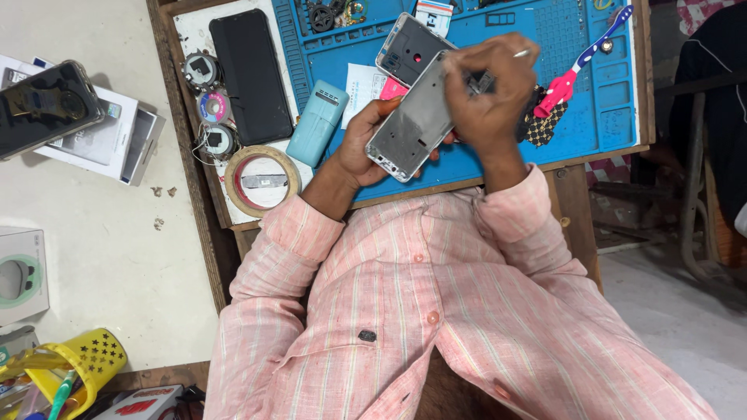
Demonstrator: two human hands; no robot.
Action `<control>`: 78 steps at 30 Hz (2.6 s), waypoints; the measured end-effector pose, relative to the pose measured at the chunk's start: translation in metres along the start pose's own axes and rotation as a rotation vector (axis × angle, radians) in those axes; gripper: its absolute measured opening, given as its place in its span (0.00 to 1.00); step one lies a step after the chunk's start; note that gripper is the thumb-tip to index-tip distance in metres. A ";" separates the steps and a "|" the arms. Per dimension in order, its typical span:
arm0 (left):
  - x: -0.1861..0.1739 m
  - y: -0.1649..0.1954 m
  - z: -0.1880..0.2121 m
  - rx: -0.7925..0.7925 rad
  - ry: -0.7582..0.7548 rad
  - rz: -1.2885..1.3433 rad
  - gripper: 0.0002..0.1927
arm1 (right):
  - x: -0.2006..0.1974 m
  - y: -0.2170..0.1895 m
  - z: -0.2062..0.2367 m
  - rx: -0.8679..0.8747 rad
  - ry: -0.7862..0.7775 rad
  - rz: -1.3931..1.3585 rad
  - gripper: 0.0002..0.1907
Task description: The person disassembles a smartphone at a repair bench, prying off the back cover and working on the internal components by hand. They then pick up a pink phone case, fit it onto a phone, and press it into place on the work mat.
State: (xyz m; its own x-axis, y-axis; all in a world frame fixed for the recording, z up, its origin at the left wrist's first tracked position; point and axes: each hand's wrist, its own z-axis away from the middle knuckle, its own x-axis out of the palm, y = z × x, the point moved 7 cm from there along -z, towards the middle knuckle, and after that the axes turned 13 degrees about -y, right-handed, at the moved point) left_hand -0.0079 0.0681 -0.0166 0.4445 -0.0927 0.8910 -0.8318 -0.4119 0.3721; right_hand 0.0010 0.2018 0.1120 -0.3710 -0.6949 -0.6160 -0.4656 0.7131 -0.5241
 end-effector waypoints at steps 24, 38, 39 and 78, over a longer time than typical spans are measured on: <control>-0.004 0.006 0.003 0.087 0.030 -0.050 0.30 | 0.013 -0.006 0.004 -0.082 -0.044 -0.049 0.11; -0.017 0.005 0.003 0.132 0.126 0.074 0.30 | 0.023 -0.015 0.005 -0.124 -0.098 -0.120 0.11; -0.018 0.006 0.003 0.157 0.128 0.110 0.29 | 0.023 -0.014 0.005 -0.104 -0.093 -0.121 0.10; -0.020 0.007 0.002 0.130 0.127 0.102 0.26 | 0.031 -0.038 0.004 -0.061 -0.130 -0.066 0.08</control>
State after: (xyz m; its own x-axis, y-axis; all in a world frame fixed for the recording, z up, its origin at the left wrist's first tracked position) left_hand -0.0214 0.0651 -0.0328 0.3077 -0.0279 0.9511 -0.8165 -0.5209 0.2489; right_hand 0.0105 0.1532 0.1106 -0.2326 -0.7196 -0.6542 -0.5346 0.6566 -0.5321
